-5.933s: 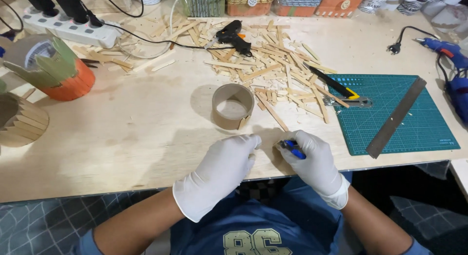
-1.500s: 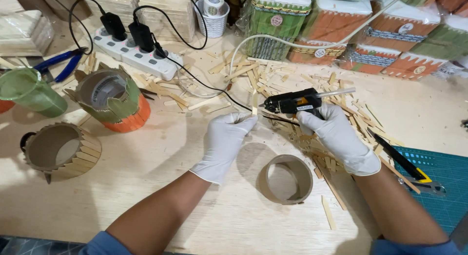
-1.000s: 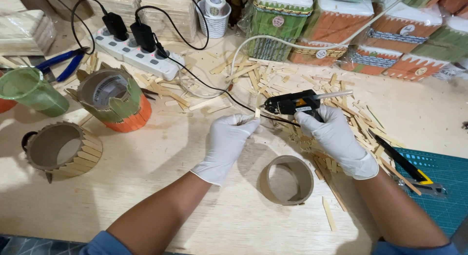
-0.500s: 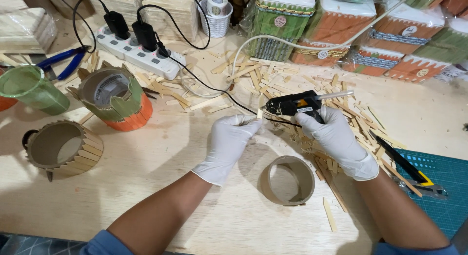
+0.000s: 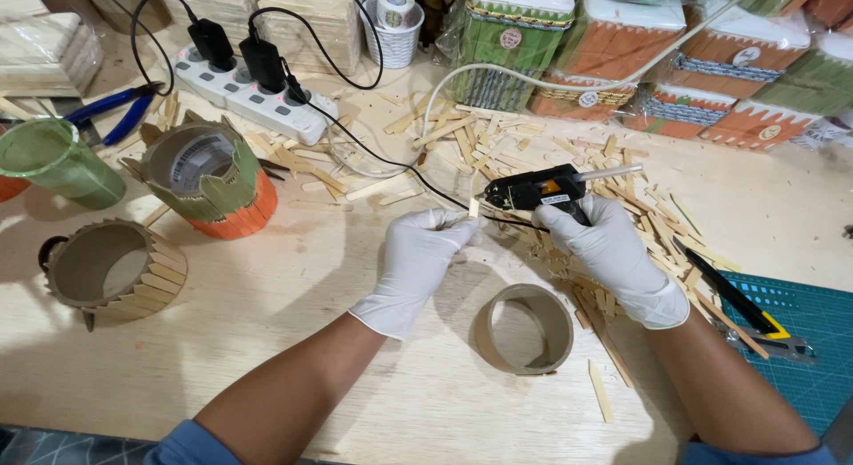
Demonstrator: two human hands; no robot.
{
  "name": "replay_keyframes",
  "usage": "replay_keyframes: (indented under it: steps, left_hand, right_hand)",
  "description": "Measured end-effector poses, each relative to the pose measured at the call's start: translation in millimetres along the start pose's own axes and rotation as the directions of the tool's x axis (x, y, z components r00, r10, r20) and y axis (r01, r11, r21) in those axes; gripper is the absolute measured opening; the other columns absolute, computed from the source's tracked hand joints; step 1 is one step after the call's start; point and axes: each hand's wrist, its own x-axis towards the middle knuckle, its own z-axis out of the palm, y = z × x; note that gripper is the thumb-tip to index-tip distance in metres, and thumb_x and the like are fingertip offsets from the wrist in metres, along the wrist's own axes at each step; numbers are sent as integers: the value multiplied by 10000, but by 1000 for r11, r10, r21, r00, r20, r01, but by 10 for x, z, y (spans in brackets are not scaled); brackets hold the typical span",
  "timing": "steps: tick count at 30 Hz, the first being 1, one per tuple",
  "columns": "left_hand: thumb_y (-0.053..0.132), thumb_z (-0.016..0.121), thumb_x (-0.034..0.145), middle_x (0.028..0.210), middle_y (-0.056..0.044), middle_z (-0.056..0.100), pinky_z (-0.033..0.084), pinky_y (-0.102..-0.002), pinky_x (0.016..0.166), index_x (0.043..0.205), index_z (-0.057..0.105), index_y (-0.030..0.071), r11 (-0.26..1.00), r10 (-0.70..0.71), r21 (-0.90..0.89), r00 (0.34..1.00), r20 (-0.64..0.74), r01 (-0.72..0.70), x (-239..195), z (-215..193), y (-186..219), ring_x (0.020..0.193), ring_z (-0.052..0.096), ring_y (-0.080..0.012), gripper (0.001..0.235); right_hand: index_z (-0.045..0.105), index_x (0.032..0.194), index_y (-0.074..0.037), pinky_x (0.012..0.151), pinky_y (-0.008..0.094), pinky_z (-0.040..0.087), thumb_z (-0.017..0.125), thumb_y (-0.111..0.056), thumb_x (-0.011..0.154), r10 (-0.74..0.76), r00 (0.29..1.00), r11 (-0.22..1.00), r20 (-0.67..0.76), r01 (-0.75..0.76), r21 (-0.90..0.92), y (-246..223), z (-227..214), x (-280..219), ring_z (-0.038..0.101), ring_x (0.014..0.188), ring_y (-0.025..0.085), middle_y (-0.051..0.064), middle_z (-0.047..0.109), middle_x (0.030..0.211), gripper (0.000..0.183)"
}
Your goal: Trimming small wooden sticks to a specific length using pliers and fitting them onto a cardboard base.
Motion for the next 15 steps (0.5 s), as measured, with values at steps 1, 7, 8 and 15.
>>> replay_keyframes:
  steps: [1, 7, 8, 15]
  left_hand:
    - [130, 863, 707, 560, -127, 639, 588, -251, 443, 819, 829, 82, 1000, 0, 0, 1000, 0, 0, 14, 5, -23, 522, 638, -120, 127]
    - [141, 864, 690, 552, -111, 641, 564, -247, 430, 798, 831, 105, 999, 21, 38, 1000, -5, -21, 17, 21, -34, 521, 635, -110, 119]
    - [144, 864, 687, 547, -103, 637, 560, -244, 426, 797, 830, 108, 999, 28, 43, 1000, -7, -28, 26, 26, -48, 516, 632, -108, 121]
    - [163, 859, 695, 555, -82, 653, 547, -225, 419, 803, 831, 114, 998, 31, 56, 999, -11, -30, -1, 22, -22, 524, 608, -84, 121]
  right_hand:
    - [629, 621, -89, 506, 190, 370, 842, -248, 883, 0, 1000, 1000, 0, 0, 0, 7, 0, 6, 460, 466, 81, 28, 534, 460, 373]
    - [616, 596, -97, 499, 192, 354, 834, -256, 890, 3, 1000, 1000, 6, -3, 0, 113, -24, 54, 431, 460, 81, 28, 509, 445, 398]
    - [616, 600, -97, 500, 191, 354, 827, -250, 891, 3, 1000, 1000, 5, -3, -2, 114, -19, 48, 435, 461, 82, 28, 510, 446, 392]
    - [609, 590, -97, 490, 191, 342, 858, -260, 857, 5, 1000, 1000, -2, -5, 2, 139, -12, 57, 416, 460, 71, 24, 501, 441, 400]
